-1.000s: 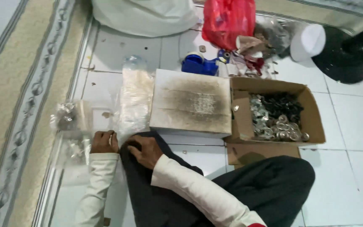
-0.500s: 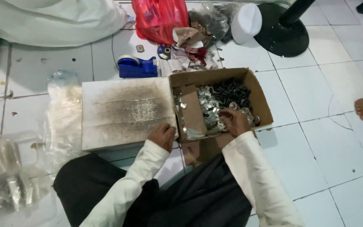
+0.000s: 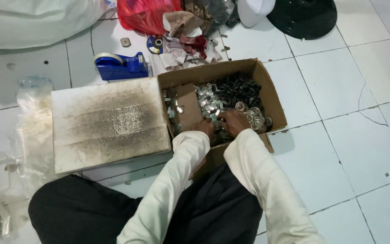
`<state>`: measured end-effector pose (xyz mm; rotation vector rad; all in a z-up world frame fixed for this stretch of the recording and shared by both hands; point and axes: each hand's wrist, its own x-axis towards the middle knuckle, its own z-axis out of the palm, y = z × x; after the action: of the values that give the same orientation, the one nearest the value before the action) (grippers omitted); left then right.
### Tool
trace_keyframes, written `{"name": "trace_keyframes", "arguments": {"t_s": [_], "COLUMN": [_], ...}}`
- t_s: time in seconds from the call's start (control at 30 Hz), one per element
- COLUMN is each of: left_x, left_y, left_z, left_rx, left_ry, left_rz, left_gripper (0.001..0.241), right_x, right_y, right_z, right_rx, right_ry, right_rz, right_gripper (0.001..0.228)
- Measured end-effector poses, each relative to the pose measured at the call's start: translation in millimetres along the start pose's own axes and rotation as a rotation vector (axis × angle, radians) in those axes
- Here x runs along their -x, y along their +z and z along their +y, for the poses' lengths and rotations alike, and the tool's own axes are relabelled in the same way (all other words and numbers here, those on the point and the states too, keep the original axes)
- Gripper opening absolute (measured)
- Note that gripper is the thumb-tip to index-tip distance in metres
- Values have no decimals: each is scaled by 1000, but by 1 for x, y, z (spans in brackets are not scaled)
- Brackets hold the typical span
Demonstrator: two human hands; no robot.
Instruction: Manually packing small metal hardware components into plastic bags and sealing them using a heat sealer.
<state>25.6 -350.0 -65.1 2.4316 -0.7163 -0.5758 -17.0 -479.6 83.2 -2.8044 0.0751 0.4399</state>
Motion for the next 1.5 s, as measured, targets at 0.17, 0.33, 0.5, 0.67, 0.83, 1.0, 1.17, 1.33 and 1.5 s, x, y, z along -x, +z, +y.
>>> {"name": "trace_keyframes", "arguments": {"t_s": [0.17, 0.33, 0.5, 0.67, 0.83, 1.0, 1.17, 1.33, 1.5], "left_x": [-13, -18, 27, -12, 20, 47, 8, 5, -2], "left_y": [25, 39, -41, 17, -43, -85, -36, -31, -29], "left_z": [-23, -34, 8, -39, -5, 33, -2, -9, -11], "left_rx": [-183, -2, -105, -68, 336, 498, 359, 635, 739], "left_ry": [1, -90, -3, 4, -127, -152, 9, -4, -101], "left_rz": [-117, -139, -37, -18, -9, -39, 70, 184, 196], "left_gripper": [34, 52, 41, 33, 56, 60, 19, 15, 28], "right_x": [-7, -15, -25, -26, -12, -11, -5, 0, -4], "right_y": [3, 4, 20, 29, 5, 16, 15, 15, 20], "right_z": [-3, -1, 10, 19, 6, 20, 14, 20, 29], "right_rx": [137, 199, 218, 187, -19, -536, -963, -1220, -1142], "right_ry": [-64, -67, -47, -48, -66, -146, 1, 171, 161], "right_rz": [-45, -85, -77, -67, -28, 31, 104, 103, 126], "right_gripper": [30, 25, 28, 21, 20, 17, 21, 30, 45]}}
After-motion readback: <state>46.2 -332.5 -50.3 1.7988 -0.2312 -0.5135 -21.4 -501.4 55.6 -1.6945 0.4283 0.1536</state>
